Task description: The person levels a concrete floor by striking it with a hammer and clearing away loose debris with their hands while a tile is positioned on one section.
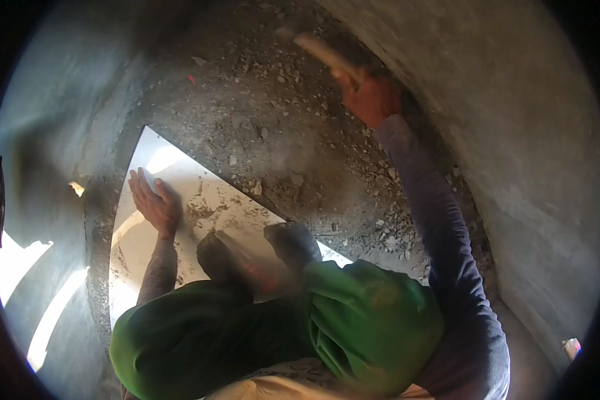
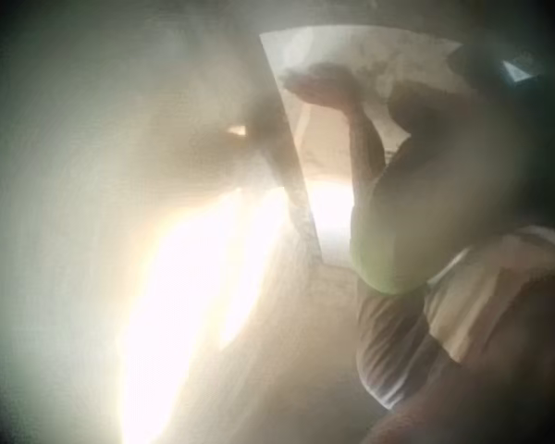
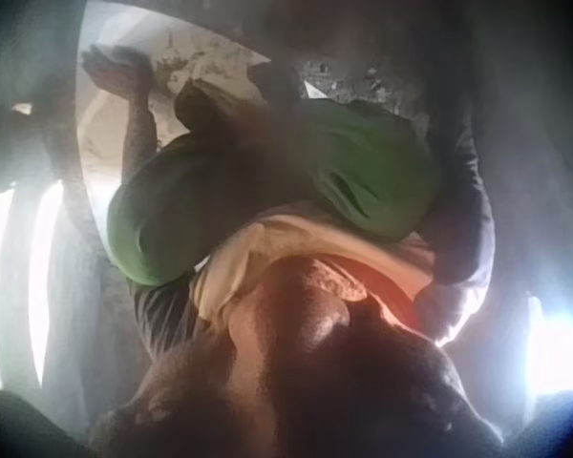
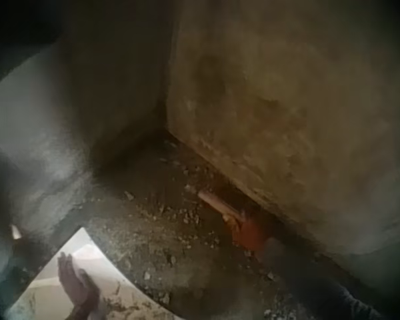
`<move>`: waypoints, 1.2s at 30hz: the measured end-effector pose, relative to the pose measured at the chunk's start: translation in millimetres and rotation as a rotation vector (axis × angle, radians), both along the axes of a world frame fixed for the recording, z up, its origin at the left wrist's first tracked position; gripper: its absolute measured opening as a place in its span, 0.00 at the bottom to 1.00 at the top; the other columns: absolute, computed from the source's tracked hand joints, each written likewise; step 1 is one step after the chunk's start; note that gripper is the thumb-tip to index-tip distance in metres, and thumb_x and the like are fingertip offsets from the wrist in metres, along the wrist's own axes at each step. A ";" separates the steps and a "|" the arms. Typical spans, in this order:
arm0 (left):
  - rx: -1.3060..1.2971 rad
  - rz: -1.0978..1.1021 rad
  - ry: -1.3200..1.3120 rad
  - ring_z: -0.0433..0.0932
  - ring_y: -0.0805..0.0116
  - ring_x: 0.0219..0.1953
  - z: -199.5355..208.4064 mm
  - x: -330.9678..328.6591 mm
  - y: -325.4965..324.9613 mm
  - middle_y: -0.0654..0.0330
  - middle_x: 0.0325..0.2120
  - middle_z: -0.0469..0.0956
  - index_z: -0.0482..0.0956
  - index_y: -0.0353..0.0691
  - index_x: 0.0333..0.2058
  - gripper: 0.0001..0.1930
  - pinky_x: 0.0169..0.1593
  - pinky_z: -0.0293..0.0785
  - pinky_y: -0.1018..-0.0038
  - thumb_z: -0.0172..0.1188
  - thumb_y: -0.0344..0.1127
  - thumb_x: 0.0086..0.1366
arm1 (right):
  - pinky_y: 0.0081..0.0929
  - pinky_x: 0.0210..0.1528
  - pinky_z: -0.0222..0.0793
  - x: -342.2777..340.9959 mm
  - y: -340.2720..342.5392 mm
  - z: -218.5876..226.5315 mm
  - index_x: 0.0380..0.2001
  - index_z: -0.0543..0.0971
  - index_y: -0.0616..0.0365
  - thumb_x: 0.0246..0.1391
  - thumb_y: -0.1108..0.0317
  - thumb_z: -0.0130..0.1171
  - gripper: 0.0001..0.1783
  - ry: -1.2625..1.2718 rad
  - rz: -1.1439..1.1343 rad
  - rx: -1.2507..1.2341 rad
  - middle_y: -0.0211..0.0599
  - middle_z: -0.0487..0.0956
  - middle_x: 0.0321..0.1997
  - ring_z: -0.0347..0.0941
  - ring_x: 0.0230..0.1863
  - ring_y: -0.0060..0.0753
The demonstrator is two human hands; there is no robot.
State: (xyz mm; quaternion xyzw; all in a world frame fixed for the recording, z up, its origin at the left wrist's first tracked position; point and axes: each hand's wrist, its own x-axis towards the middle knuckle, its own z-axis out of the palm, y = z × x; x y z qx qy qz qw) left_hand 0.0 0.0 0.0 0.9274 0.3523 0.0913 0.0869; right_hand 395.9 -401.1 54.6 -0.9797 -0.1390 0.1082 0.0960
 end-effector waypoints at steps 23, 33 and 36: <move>0.057 0.013 -0.039 0.51 0.42 0.82 5.7 11.3 2.3 0.46 0.80 0.57 0.63 0.38 0.77 0.32 0.82 0.44 0.49 0.44 0.50 0.82 | 0.51 0.28 0.79 7.2 -4.1 -12.6 0.42 0.85 0.65 0.67 0.29 0.59 0.41 -0.284 0.579 0.171 0.53 0.83 0.22 0.83 0.21 0.54; 0.037 0.003 -0.028 0.50 0.44 0.82 -2.4 9.8 -5.6 0.46 0.80 0.56 0.63 0.38 0.77 0.32 0.82 0.44 0.51 0.44 0.50 0.82 | 0.47 0.25 0.76 13.1 -16.7 2.6 0.36 0.86 0.68 0.69 0.28 0.55 0.44 -0.377 0.645 0.224 0.50 0.81 0.19 0.81 0.19 0.47; 0.028 -0.031 -0.017 0.51 0.44 0.82 -16.2 18.3 -12.7 0.44 0.79 0.57 0.62 0.38 0.77 0.32 0.82 0.44 0.51 0.45 0.49 0.81 | 0.50 0.28 0.77 42.7 -47.0 -23.9 0.42 0.85 0.65 0.69 0.30 0.58 0.40 0.145 -0.050 -0.098 0.52 0.84 0.23 0.82 0.21 0.50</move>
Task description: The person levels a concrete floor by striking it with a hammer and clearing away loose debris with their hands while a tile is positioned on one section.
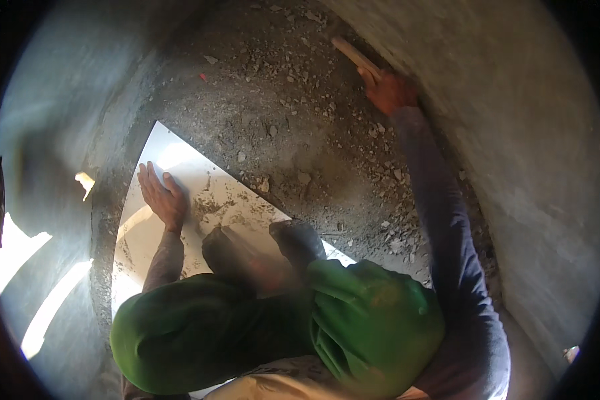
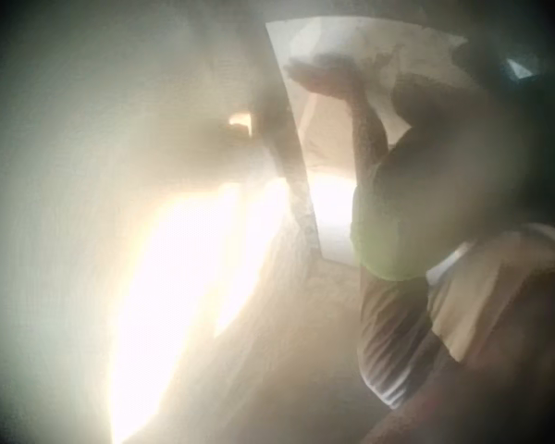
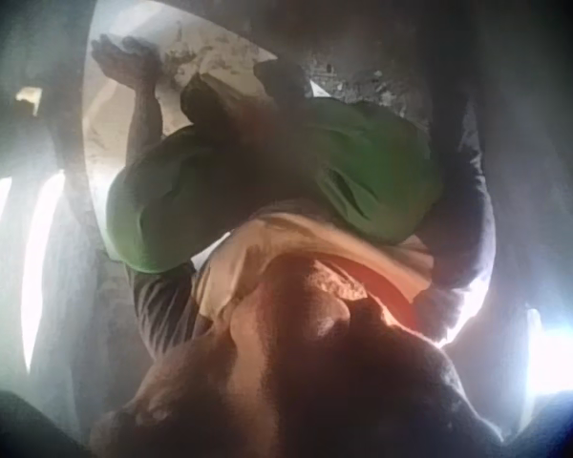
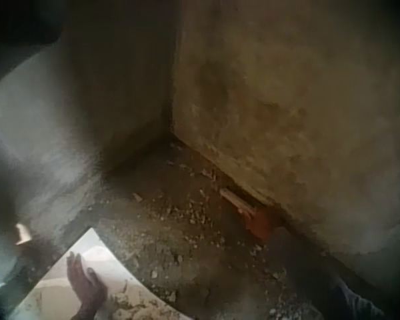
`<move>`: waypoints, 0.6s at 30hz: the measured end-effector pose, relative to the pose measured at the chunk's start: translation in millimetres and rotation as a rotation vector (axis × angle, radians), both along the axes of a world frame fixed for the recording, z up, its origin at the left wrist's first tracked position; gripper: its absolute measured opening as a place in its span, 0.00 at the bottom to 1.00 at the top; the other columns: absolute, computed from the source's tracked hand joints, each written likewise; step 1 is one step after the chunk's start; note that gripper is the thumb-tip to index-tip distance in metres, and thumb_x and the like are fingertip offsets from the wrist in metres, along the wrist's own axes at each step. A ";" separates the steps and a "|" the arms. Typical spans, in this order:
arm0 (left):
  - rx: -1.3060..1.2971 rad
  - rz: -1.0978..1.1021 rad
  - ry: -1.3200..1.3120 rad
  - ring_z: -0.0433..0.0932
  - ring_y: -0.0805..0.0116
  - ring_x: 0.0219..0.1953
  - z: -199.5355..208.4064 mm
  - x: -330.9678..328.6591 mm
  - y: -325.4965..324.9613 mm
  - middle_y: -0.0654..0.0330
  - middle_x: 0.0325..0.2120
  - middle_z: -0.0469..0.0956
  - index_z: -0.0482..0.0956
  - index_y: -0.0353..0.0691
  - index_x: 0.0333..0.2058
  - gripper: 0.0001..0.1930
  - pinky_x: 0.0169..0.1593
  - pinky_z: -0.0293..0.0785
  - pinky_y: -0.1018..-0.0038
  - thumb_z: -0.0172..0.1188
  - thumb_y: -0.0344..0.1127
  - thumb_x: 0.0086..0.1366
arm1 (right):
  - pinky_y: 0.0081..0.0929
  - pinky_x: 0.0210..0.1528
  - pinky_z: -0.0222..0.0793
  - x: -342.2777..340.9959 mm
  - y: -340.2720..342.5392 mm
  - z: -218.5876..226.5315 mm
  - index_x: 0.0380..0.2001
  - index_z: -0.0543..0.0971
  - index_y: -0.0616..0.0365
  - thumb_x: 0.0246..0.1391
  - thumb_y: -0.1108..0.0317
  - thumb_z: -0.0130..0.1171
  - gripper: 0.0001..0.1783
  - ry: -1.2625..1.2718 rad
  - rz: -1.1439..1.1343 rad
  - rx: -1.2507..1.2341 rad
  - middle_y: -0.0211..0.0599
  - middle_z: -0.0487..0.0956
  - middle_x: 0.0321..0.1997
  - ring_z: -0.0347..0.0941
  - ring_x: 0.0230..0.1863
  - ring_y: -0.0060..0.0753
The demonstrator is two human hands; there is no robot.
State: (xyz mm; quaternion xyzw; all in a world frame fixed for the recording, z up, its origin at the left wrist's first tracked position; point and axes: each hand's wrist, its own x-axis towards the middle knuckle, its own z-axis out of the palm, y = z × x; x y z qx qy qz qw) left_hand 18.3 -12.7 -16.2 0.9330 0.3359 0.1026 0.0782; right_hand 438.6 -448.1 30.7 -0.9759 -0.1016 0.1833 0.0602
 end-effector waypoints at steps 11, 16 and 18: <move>-0.003 0.012 0.003 0.51 0.42 0.82 5.1 -11.1 3.4 0.45 0.79 0.57 0.64 0.36 0.76 0.32 0.82 0.45 0.49 0.46 0.48 0.81 | 0.52 0.28 0.76 -41.1 14.7 28.6 0.39 0.86 0.63 0.68 0.38 0.63 0.32 -0.041 0.040 0.101 0.51 0.81 0.20 0.80 0.20 0.50; 0.012 0.023 -0.028 0.52 0.41 0.82 8.0 -12.4 4.3 0.45 0.79 0.57 0.64 0.37 0.76 0.32 0.81 0.46 0.48 0.46 0.48 0.81 | 0.49 0.32 0.79 -51.4 -10.6 21.6 0.44 0.85 0.60 0.69 0.34 0.60 0.34 -0.351 0.523 0.158 0.48 0.85 0.25 0.83 0.26 0.52; 0.017 0.023 -0.022 0.52 0.41 0.82 4.9 -5.7 2.2 0.45 0.79 0.57 0.64 0.37 0.76 0.32 0.81 0.46 0.48 0.46 0.48 0.81 | 0.49 0.32 0.79 -30.8 -19.5 17.3 0.43 0.85 0.60 0.68 0.33 0.61 0.35 -0.307 0.532 0.210 0.47 0.84 0.24 0.83 0.25 0.54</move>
